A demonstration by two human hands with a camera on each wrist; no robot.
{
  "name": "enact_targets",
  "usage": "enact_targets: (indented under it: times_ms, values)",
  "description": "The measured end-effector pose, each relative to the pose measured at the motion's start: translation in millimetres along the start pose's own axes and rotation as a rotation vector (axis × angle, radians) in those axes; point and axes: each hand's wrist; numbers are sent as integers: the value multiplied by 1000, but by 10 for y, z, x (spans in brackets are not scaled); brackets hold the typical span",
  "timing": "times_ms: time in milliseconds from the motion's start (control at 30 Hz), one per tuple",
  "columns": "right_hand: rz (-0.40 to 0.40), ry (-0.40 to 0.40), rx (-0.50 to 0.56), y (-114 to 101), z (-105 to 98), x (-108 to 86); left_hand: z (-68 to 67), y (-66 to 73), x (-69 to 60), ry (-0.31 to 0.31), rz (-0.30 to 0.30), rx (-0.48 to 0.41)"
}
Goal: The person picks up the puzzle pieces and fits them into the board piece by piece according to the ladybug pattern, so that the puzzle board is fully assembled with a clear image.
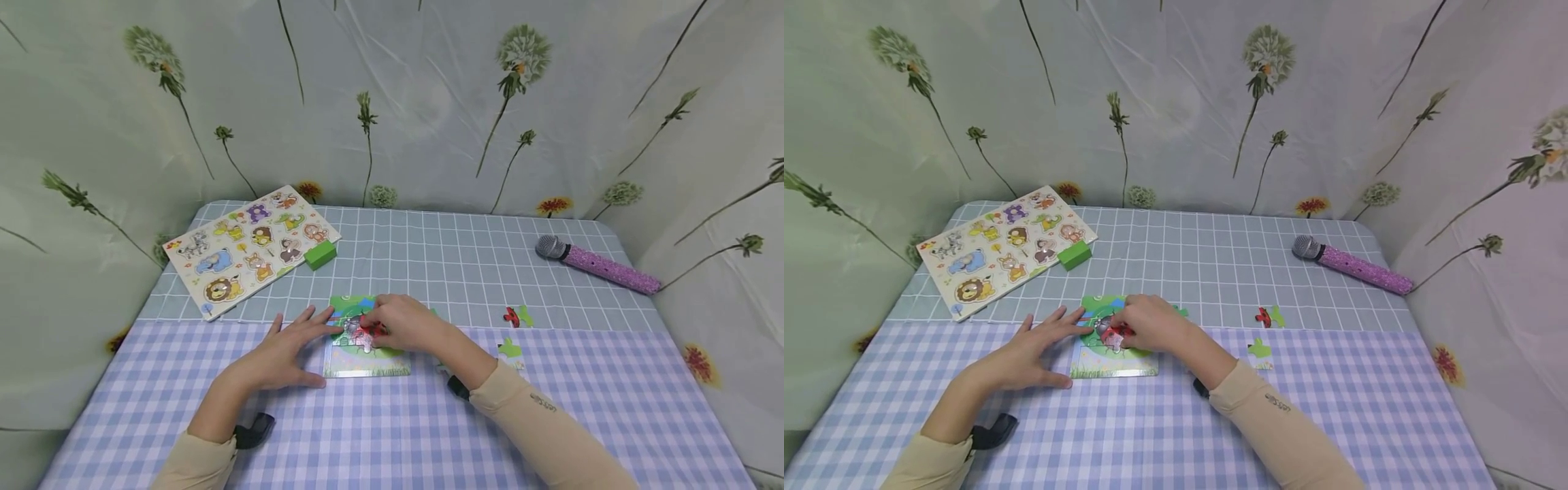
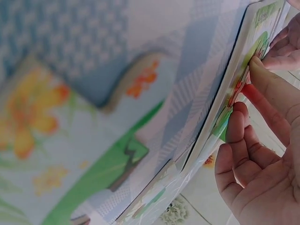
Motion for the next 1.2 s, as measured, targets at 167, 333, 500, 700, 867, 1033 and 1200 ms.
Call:
enact_targets:
  times_ms: [167, 333, 500, 700, 867, 1033, 1200]
  values:
    - [6, -5, 1, -8, -15, -2, -5, -4, 5, 3, 5, 2]
    - [12, -6, -7, -19, -12, -6, -2, 0, 4, 2, 1, 2]
    - [-8, 9, -10, -11, -21, -28, -6, 1, 7, -2, -3, 3]
    - [-60, 20, 8, 45, -33, -84, -6, -5, 10, -5, -9, 5]
    - [-89, 38, 9, 106, -72, -179, -9, -3, 8, -5, -8, 1]
    - [-65, 56, 23, 195, -142, -329, -11, 3, 12, -3, -8, 5]
    - [-14, 57, 72, 341, -208, -526, -6, 5, 12, -2, -11, 8]
Point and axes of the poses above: each hand's wrist, its own x-axis towards the middle knuckle, its own z-axis out of the palm, y = z × x, and after that the axes turned 11 degrees about -y, right-handed
